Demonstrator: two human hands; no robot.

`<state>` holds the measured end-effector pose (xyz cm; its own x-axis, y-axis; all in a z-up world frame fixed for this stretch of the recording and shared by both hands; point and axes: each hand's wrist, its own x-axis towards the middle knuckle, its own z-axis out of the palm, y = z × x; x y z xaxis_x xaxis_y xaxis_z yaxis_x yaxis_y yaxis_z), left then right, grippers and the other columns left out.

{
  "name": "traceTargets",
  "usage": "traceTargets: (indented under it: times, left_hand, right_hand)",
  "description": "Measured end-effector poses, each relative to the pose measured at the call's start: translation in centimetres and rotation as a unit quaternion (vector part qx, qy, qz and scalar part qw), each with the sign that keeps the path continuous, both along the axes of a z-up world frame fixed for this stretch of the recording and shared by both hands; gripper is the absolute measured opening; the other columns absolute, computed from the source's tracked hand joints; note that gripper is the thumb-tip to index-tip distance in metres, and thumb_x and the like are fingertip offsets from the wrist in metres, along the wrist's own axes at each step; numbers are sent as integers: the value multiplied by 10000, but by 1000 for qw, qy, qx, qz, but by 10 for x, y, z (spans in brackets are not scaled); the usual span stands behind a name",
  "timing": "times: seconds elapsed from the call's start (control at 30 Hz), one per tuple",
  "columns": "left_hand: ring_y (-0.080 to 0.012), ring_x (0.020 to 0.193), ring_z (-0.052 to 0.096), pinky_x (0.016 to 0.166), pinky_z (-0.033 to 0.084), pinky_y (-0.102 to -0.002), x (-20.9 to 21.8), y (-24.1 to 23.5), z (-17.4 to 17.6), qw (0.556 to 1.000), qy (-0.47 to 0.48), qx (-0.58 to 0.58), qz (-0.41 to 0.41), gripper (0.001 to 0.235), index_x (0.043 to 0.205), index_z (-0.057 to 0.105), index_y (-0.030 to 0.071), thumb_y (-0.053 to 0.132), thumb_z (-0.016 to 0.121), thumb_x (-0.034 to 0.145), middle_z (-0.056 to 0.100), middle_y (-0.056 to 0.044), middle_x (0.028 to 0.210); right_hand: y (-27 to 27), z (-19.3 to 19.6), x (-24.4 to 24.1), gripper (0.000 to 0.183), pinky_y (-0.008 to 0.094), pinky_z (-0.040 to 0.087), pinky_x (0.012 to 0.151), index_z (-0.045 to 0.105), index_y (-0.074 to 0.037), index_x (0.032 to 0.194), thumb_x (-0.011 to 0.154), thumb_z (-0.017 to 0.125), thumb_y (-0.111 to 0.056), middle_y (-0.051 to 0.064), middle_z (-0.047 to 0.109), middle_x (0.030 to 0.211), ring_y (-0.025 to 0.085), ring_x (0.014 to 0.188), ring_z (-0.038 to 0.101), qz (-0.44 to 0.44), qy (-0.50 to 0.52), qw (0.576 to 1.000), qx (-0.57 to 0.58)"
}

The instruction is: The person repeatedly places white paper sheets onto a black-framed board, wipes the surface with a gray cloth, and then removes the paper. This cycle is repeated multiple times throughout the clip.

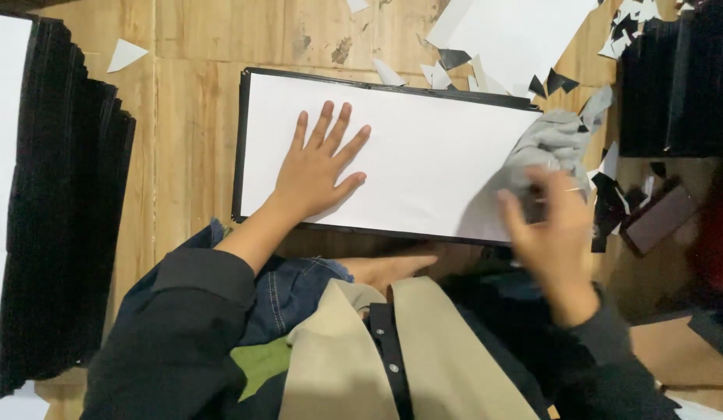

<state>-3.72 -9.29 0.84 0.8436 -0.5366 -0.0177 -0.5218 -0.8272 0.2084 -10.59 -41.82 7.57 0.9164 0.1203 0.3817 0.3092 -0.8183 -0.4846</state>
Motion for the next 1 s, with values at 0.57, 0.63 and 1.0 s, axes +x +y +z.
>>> traceTargets:
  times: [0.57,0.63,1.0]
  left_hand:
    - [-274,1431,-14,1147,-3,-455,2,4,-5,998,58,-10,-7,572,1503,141,181,376,129,966,33,-67,1568]
    - [-290,1429,-13,1149,0,-457,2,5,-10,998,40,-41,-16,591,1506,155,130,376,201,970,25,-96,1564]
    - [-339,1419,14,1136,7,-491,4,7,-9,997,26,-64,-36,628,1492,212,79,396,266,954,73,-164,1550]
  right_hand:
    - [78,-59,109,504,414,474,834,226,-361,1487,985,194,-370,-19,477,1402,331,1003,609,213,162,940,-212]
    - [71,-73,78,504,453,438,900,317,-223,1478,978,286,-279,144,571,1263,365,1074,575,268,141,939,-162]
    - [47,-100,82,67,245,500,663,669,-200,847,900,702,-223,-48,601,774,164,719,585,124,-117,976,-139]
